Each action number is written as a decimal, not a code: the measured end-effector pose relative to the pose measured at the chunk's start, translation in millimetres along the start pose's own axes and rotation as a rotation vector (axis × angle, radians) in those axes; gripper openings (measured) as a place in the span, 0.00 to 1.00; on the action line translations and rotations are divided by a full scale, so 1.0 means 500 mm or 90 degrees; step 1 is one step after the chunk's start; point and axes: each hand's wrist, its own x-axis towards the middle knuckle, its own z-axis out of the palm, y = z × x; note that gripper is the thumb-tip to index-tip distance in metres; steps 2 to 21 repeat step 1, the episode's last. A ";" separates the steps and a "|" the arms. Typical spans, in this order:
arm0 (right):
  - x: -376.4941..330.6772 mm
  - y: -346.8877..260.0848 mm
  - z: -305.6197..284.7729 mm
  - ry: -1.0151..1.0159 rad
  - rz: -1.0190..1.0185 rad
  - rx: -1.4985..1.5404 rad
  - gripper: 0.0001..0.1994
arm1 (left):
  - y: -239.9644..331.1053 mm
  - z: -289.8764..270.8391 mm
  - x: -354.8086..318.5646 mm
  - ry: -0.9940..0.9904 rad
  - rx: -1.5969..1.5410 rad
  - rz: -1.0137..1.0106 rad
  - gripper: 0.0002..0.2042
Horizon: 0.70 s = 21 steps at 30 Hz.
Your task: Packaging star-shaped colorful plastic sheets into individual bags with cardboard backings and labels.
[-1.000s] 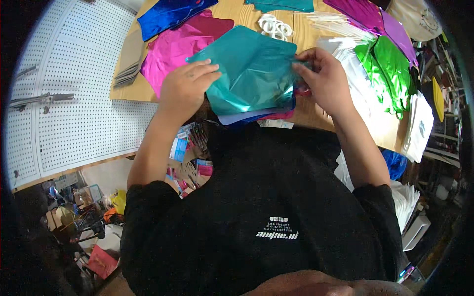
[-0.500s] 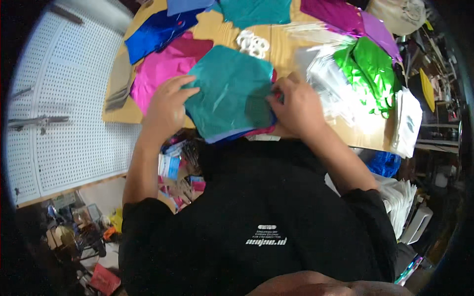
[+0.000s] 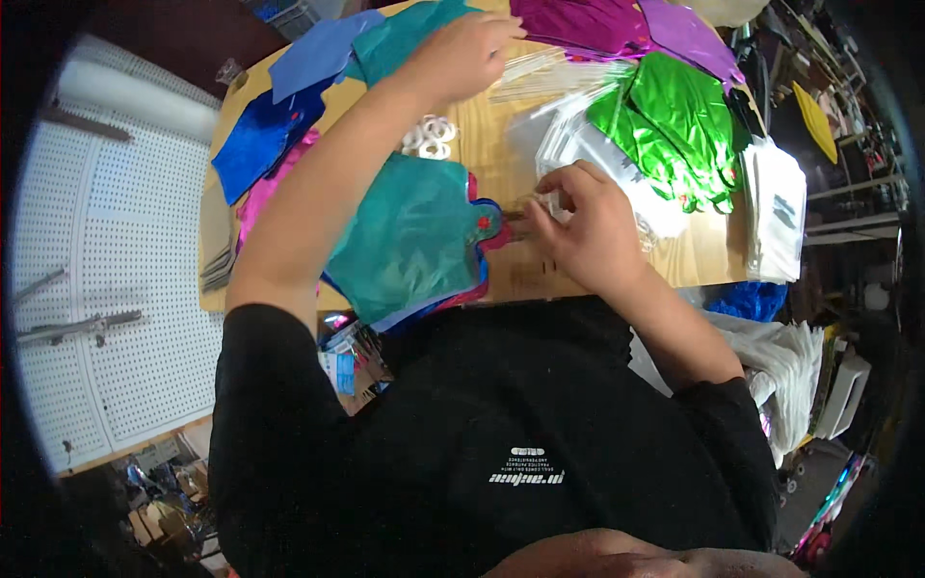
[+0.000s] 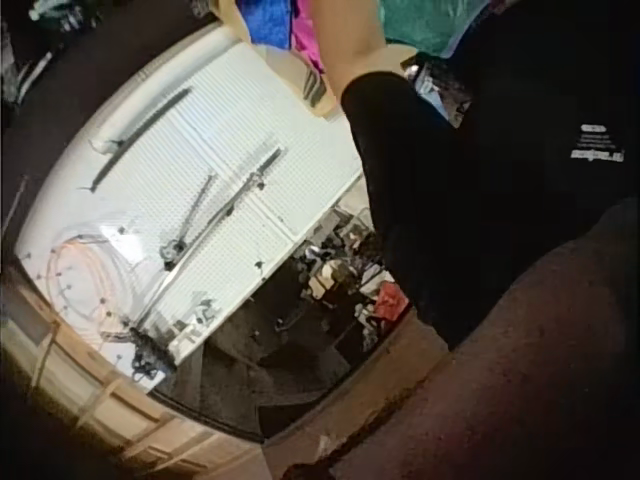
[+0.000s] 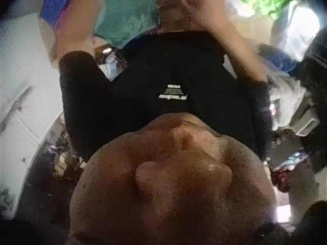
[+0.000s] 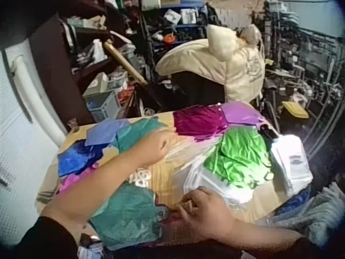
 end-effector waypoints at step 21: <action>0.001 0.008 -0.016 0.000 0.039 -0.006 0.11 | 0.002 0.015 0.021 -0.002 -0.008 0.011 0.19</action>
